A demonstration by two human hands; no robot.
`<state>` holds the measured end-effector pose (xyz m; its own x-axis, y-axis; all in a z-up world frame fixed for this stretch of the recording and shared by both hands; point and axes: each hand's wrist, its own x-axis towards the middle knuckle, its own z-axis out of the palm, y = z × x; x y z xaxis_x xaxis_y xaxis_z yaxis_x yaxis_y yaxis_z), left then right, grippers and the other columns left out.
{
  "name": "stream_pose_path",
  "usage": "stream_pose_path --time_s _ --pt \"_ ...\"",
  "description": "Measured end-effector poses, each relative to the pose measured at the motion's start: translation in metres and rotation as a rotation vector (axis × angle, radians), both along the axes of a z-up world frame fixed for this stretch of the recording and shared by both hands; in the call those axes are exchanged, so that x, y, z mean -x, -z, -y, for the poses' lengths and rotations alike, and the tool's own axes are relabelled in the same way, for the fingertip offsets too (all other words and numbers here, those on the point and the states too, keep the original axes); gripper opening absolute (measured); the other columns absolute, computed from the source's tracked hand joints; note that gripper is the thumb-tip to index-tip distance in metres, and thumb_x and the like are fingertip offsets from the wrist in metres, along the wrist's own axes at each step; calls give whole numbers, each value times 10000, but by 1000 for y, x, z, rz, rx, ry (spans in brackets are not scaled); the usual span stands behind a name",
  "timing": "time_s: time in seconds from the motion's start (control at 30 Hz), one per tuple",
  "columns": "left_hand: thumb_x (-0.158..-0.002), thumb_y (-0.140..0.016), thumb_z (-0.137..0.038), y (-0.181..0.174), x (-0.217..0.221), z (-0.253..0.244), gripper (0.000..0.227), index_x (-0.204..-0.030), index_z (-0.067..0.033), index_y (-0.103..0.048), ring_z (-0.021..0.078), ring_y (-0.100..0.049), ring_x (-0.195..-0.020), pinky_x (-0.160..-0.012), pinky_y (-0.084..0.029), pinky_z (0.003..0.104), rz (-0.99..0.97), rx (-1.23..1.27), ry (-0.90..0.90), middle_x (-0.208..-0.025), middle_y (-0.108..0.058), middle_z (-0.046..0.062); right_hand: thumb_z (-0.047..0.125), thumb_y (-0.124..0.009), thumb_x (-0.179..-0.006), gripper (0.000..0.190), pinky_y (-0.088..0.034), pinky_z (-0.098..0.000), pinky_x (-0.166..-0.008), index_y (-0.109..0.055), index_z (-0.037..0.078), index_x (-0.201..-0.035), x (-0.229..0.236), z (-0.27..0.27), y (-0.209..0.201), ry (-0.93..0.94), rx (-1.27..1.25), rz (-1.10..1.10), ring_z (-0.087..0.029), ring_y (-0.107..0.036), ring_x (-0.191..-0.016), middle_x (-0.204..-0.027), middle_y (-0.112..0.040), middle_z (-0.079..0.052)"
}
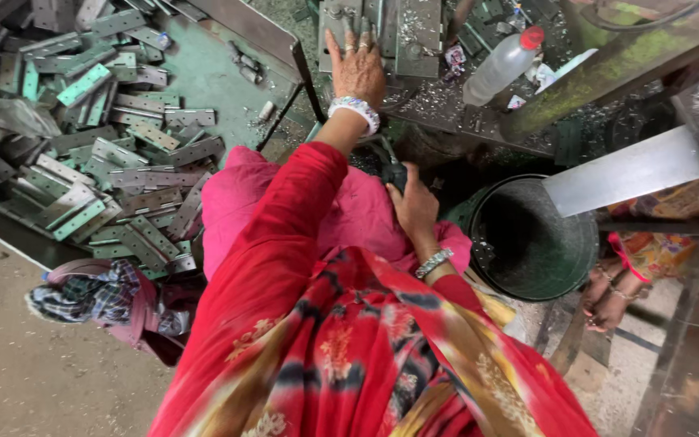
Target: The person operates a drill press to process small metal pieces. They pick up a metal piece from a bin, place it under the drill, activate the machine, and then remove the processed piece. This cycle repeats continuously.
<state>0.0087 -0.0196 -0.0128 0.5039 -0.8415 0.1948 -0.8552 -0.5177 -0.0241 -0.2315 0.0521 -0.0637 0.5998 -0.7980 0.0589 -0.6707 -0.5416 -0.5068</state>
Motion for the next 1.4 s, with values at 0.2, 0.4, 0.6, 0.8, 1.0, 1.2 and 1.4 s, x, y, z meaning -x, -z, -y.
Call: stream_pose_path --time_s 0.2,0.4,0.6,0.8,1.0,1.2,1.4 --pt "-1042 -489 -460 -14 -14 3 556 -1495 -140 -518 335 -196 -1568 -1201 65 686 -93 -196 22 -1646 -379 86 452 -743 -896 639 -544 -552 -754 -455 112 -1355 -23 50 -29 -61 -7 -315 -435 -709 -904 -955 -741 -231" --pt "-934 -528 -390 -11 -22 20 631 -1509 -140 -465 316 -209 -1515 -1136 74 722 21 -117 8 -1616 -335 62 431 -716 -934 593 -538 -549 -712 -472 166 -1404 -8 6 -7 -29 71 -85 -429 -707 -831 -937 -736 -216" --pt "-1014 -514 -226 -7 -24 12 458 -1457 -128 -577 362 -194 -1593 -1192 49 725 -68 -173 19 -1645 -393 96 427 -741 -909 597 -531 -549 -715 -484 121 -1353 -15 31 -6 -29 1 -167 -423 -703 -845 -902 -736 -216" --pt "-947 -525 -241 20 -45 49 580 -1507 -90 -527 379 -280 -1494 -1160 12 749 -1 32 16 -1593 -420 109 389 -742 -910 562 -543 -524 -701 -511 112 -1340 -12 24 -11 -39 74 -120 -410 -714 -851 -939 -741 -198" --pt "-913 -459 -384 30 -59 39 596 -1438 -139 -599 435 -309 -1422 -1092 -18 745 365 375 184 -1542 -480 164 373 -744 -880 587 -530 -528 -697 -497 110 -1342 -7 9 -4 7 -39 -4 -410 -707 -840 -941 -733 -195" --pt "-885 -545 -371 12 -29 -14 438 -1186 -100 -713 447 -238 -1462 -1098 22 708 -44 169 211 -1507 -483 172 194 -691 -861 411 -554 -470 -665 -584 -9 -1201 -47 40 -49 -69 217 -99 -338 -740 -795 -820 -741 -164" --pt "-932 -612 -132 19 10 -80 346 -1275 -105 -643 256 -472 -1420 -1300 -30 595 353 112 224 -1383 -629 98 210 -704 -843 324 -557 -467 -657 -623 9 -1084 -51 39 -81 -91 241 -46 -332 -739 -765 -775 -736 -159"
